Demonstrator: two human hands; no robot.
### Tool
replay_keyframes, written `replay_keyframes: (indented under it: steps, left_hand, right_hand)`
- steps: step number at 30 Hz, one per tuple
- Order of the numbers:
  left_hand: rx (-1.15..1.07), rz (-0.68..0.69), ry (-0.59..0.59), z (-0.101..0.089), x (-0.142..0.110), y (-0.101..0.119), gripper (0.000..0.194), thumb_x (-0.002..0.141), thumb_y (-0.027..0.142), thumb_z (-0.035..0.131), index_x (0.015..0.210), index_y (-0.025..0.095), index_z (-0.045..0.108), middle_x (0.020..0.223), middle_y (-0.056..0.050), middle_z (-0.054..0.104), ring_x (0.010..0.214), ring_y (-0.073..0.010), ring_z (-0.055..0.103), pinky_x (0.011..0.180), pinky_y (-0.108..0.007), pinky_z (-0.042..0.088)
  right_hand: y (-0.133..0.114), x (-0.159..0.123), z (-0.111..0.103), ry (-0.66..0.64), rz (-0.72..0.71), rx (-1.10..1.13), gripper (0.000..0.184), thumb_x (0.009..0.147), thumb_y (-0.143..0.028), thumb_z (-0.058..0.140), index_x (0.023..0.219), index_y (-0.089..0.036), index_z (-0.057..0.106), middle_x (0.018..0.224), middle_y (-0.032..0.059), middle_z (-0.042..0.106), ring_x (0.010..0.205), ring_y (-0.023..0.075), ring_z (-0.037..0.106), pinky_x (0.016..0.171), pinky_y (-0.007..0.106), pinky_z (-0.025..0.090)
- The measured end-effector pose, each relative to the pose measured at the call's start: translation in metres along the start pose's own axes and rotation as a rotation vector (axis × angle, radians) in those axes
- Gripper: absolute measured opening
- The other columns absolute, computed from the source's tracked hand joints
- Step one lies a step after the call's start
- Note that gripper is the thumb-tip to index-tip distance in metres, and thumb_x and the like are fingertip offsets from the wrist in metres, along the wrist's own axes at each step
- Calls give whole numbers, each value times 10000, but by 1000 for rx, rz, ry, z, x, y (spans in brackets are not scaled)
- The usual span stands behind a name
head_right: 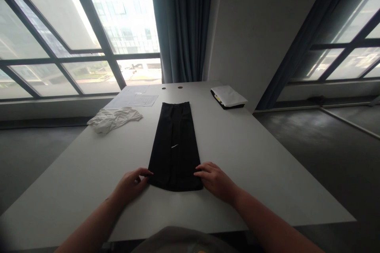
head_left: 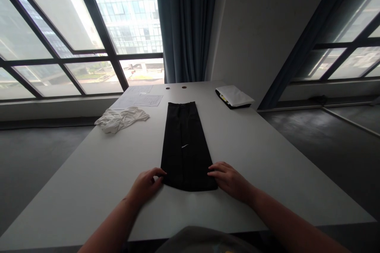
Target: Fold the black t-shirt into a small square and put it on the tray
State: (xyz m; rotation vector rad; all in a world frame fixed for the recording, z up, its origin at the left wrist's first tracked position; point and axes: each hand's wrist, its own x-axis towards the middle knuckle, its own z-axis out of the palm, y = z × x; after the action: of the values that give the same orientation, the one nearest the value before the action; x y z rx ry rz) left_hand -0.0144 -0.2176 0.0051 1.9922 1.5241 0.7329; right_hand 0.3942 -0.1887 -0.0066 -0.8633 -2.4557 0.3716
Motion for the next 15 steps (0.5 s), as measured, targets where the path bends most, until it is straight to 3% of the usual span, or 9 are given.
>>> replay_keyframes:
  steps: [4, 7, 10, 12, 15]
  left_hand:
    - [-73, -3, 84, 9, 2, -2, 107, 899, 269, 548, 898, 224, 645, 998, -16, 789, 701, -110, 676, 646, -222, 547]
    - [-59, 120, 65, 12, 3, -1, 128, 915, 196, 497, 819, 215, 580, 1081, -36, 762, 818, -117, 685, 754, -239, 563]
    - [-10, 238, -23, 10, 2, 1, 176, 891, 106, 472, 851, 210, 610, 1173, -56, 711, 993, -139, 687, 914, -275, 558]
    - [-7, 273, -65, 9, 2, -1, 238, 829, 46, 477, 906, 211, 629, 1221, -66, 685, 1064, -151, 678, 965, -288, 553]
    - [-26, 290, -69, 9, 2, -6, 516, 729, -4, 492, 1172, 220, 634, 1297, -88, 653, 1119, -164, 666, 991, -301, 562]
  right_hand:
    - [4, 0, 0, -127, -59, -14, 448, 893, -106, 638, 1286, -299, 732, 1406, 76, 659, 1471, 303, 454, 1227, 595, 350]
    - [3, 3, 3, -94, -64, -33, 445, 928, -87, 570, 1303, -273, 720, 1340, 87, 695, 1375, 263, 559, 1255, 604, 291]
    - [2, 9, 7, -37, -45, -48, 498, 927, -27, 480, 1301, -255, 717, 1246, 86, 726, 1211, 206, 658, 1249, 574, 318]
    - [2, 11, 9, -46, -47, -44, 552, 880, 7, 468, 1296, -254, 720, 1244, 84, 724, 1214, 204, 654, 1248, 570, 318]
    - [4, 12, 10, -71, -64, -21, 544, 837, -13, 533, 1292, -248, 721, 1306, 100, 699, 1262, 230, 630, 1241, 585, 316]
